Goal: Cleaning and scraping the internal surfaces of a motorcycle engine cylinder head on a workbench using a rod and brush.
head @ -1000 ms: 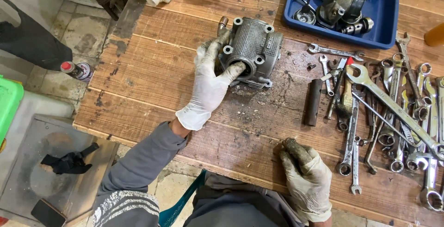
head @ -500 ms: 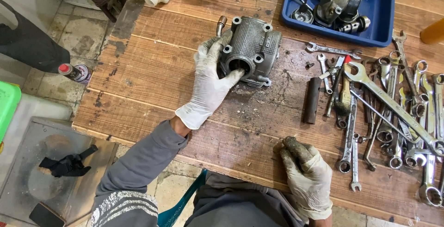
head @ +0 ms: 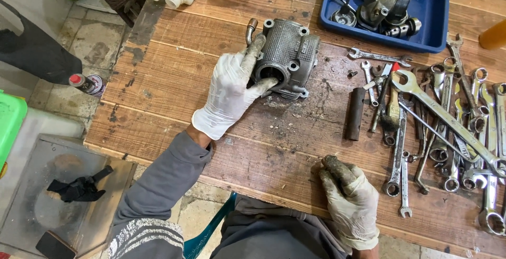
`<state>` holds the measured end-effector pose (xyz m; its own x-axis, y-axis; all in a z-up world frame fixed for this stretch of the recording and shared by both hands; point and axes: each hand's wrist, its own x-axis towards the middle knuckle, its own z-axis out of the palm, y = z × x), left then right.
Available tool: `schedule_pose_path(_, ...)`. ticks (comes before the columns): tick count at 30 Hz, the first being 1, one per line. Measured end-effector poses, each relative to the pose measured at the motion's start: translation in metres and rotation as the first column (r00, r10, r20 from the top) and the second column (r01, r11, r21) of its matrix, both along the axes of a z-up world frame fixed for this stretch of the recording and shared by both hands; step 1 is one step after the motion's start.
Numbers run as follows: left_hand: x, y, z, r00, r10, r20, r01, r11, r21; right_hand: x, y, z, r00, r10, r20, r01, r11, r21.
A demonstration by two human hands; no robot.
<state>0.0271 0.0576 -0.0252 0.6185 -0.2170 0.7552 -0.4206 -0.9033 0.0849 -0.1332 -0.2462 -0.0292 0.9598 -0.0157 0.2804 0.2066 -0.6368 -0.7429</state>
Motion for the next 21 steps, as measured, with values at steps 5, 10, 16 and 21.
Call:
schedule_pose_path(5, 0.000, 0.000, 0.002, 0.990, -0.117, 0.084, 0.129, 0.979, -0.155, 0.001, -0.001, 0.001, 1.000, 0.018, -0.001, -0.018, 1.000, -0.002)
schedule_pose_path(10, 0.004, 0.000, 0.012, 0.994, -0.106, -0.029, 0.095, 0.960, -0.263, 0.001, -0.001, 0.006, 1.000, 0.007, -0.011, -0.007, 0.999, -0.052)
schedule_pose_path(16, 0.006, -0.003, 0.023, 0.978, -0.162, -0.129, 0.090, 0.895, -0.436, 0.002, -0.001, 0.009, 1.000, -0.001, -0.031, -0.002, 0.997, -0.071)
schedule_pose_path(21, 0.003, -0.004, 0.030, 0.943, -0.268, -0.199, 0.112, 0.815, -0.568, 0.002, 0.003, 0.014, 0.997, -0.013, -0.070, 0.011, 1.000, -0.029)
